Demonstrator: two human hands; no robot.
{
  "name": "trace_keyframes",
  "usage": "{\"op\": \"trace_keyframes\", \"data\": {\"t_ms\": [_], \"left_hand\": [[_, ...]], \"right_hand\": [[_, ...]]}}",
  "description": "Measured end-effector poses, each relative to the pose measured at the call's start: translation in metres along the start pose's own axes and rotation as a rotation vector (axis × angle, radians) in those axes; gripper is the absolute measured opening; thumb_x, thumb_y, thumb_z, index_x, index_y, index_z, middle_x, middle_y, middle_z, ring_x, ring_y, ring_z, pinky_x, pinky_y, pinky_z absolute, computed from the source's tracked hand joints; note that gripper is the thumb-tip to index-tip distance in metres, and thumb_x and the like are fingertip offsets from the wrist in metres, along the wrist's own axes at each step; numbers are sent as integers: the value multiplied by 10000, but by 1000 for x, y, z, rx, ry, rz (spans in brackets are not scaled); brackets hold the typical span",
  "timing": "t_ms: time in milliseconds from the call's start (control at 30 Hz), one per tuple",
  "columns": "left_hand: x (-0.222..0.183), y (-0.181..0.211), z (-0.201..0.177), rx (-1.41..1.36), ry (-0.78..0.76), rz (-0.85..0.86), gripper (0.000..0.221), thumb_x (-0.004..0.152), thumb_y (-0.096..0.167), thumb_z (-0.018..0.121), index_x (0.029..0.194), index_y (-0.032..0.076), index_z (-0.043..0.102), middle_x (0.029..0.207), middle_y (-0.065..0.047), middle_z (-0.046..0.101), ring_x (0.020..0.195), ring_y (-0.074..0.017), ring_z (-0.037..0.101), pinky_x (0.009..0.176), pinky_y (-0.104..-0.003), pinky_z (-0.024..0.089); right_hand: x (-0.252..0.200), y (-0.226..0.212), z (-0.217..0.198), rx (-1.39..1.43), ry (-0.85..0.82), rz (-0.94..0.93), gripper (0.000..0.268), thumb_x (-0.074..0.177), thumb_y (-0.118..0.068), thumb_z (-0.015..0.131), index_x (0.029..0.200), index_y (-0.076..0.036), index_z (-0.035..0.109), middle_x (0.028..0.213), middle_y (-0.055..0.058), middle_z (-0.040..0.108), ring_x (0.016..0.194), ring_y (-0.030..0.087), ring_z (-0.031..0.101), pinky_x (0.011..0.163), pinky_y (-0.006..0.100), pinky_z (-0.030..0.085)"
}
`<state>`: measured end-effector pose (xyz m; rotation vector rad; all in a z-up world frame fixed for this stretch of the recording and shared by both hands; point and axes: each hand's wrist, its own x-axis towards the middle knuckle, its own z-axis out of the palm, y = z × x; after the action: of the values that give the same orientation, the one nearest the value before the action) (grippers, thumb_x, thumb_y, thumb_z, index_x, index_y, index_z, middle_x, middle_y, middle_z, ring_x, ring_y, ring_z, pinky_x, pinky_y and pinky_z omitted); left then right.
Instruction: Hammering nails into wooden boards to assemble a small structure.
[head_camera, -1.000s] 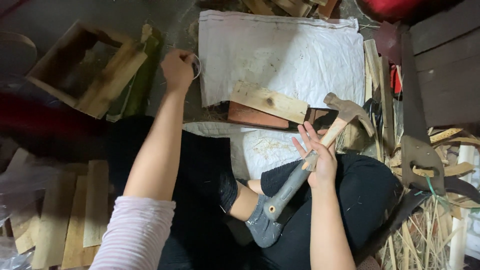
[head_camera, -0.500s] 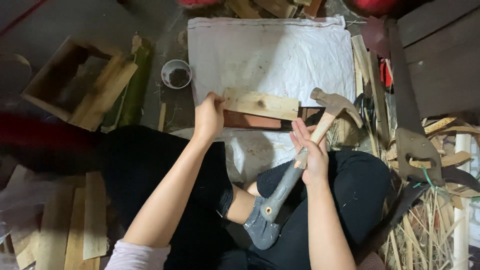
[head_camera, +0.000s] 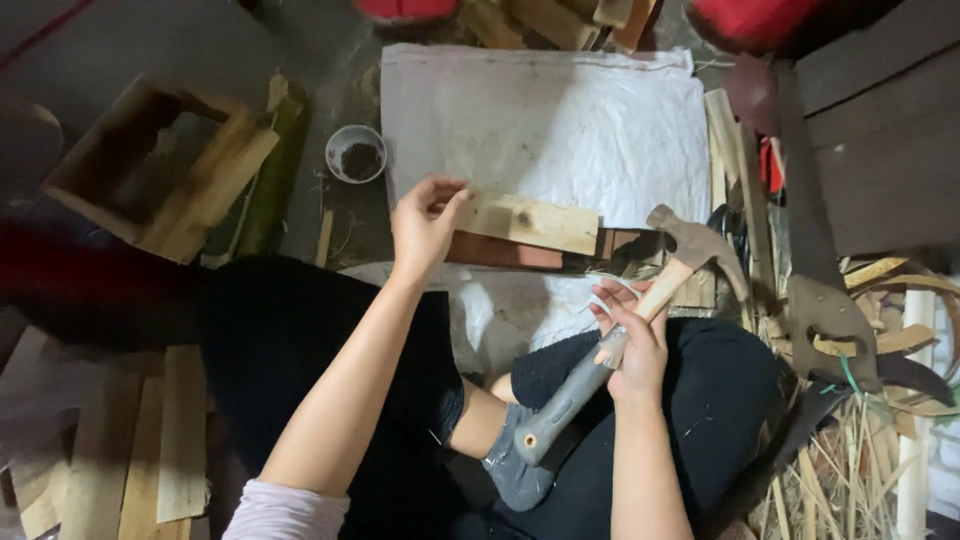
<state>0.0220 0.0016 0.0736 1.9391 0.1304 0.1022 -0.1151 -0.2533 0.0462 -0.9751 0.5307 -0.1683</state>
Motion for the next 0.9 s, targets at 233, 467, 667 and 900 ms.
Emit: {"op": "trace_keyframes", "data": {"t_ms": [233, 467, 667, 900], "left_hand": [[8, -12, 11, 159, -139, 115, 91, 906, 235, 793, 983, 193, 772, 930, -30, 794, 986, -294, 743, 886, -403, 568], [8, 37, -2, 190, -190, 47, 120, 887, 91, 767, 986, 149, 804, 931, -112, 775, 1019, -382, 729, 946, -491, 539], [16, 10, 6, 177, -196, 39, 94, 904, 119, 780, 982, 164, 807, 1016, -108, 668, 1134, -379, 666, 1010, -500, 507], [14, 22, -4, 176, -235, 86, 93, 919, 121, 764, 1003, 133, 799, 978, -130, 754, 1107, -371, 694, 986, -488, 513]], "right_hand": [[1, 0, 8, -75, -18, 42, 451, 904, 35, 528, 1288, -176, 421, 1158, 143, 639, 1100, 265, 669, 908, 357, 548], [2, 0, 14, -123, -52, 32, 412, 888, 11, 550, 1260, -133, 447, 1132, 144, 646, 1055, 229, 656, 854, 309, 538], [3, 2, 10, -119, -49, 40, 421, 881, 2, 562, 1262, -138, 449, 1105, 140, 645, 1037, 233, 657, 849, 312, 533], [4, 3, 6, -130, -82, 29, 407, 884, 15, 551, 1252, -126, 449, 1090, 138, 639, 1006, 222, 653, 820, 300, 527]]}}
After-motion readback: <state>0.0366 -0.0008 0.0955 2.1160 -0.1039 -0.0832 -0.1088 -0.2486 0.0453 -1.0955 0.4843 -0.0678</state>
